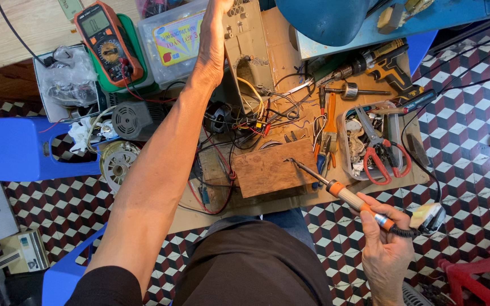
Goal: The person holds a beige plastic housing with internal wiring and uses a soldering iron to heat and join wires inside the housing. The person repeatedly repositions the housing and applies the soldering iron to different wire junctions throughout the clip.
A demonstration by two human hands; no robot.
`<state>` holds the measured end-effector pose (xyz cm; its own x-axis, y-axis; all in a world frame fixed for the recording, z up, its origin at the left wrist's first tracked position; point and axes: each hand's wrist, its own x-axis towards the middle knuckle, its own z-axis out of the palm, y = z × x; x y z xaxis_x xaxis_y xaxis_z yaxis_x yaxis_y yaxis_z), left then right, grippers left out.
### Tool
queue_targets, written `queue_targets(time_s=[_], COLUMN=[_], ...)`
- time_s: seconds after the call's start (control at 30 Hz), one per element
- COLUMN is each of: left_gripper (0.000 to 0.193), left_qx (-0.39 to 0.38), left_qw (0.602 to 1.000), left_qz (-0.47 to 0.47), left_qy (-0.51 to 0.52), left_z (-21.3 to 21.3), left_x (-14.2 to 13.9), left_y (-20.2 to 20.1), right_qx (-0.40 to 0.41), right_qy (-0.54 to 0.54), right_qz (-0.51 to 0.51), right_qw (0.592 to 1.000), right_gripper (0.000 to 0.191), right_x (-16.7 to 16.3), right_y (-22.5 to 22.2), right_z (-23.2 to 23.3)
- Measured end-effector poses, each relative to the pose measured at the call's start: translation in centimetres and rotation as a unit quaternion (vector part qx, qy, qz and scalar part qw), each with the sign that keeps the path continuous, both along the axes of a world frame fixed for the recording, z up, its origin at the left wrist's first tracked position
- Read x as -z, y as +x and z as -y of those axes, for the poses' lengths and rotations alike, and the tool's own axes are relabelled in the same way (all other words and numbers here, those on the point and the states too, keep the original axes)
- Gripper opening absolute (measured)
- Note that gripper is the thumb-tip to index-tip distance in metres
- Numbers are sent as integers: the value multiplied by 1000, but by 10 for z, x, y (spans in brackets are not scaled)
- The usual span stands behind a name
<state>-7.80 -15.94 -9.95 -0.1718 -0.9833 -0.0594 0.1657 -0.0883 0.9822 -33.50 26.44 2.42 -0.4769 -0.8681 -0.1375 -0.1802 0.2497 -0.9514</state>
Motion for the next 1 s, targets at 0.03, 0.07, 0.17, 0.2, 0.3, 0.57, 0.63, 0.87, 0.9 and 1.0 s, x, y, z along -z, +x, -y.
queue_targets(time_s=[0.03, 0.07, 0.17, 0.2, 0.3, 0.57, 0.63, 0.87, 0.9, 1.0], left_gripper=[79, 78, 76, 76, 78, 77, 77, 70, 68, 58], left_qx=[0, -1, 2, 3, 7, 0, -4, -1, -1, -4], left_qw=[1000, 1000, 1000, 1000, 1000, 1000, 1000, 1000, 1000, 999], left_qz=[3, 5, 6, 5, -6, -4, -3, -20, -22, -27], left_qy=[1, 1, -4, -8, -20, -7, -9, -5, -5, 17], left_z=[0, 0, 1, 1, 1, -1, 0, -2, -2, -1], left_x=[0, 0, -2, -2, -3, -4, -6, -12, -13, -18], left_y=[0, 1, 3, 3, 4, 3, 3, 3, 3, 2], right_qx=[0, -1, 0, 0, -2, -7, -6, 3, 5, 12], right_qy=[-1, -3, 1, 0, -6, -5, -5, 23, 19, 10], right_qz=[5, 9, 8, 8, 4, 10, 5, -22, -8, 17], right_qw=[1000, 1000, 1000, 1000, 1000, 1000, 1000, 1000, 1000, 1000], right_gripper=[17, 17, 17, 17, 17, 17, 18, 17, 17, 16], right_x=[0, 0, -1, -1, -3, -1, 0, -1, -2, -6], right_y=[0, 0, 1, 2, 3, 4, 3, 3, 4, 6], right_z=[1, 2, 3, 3, 3, 3, 3, 4, 4, 7])
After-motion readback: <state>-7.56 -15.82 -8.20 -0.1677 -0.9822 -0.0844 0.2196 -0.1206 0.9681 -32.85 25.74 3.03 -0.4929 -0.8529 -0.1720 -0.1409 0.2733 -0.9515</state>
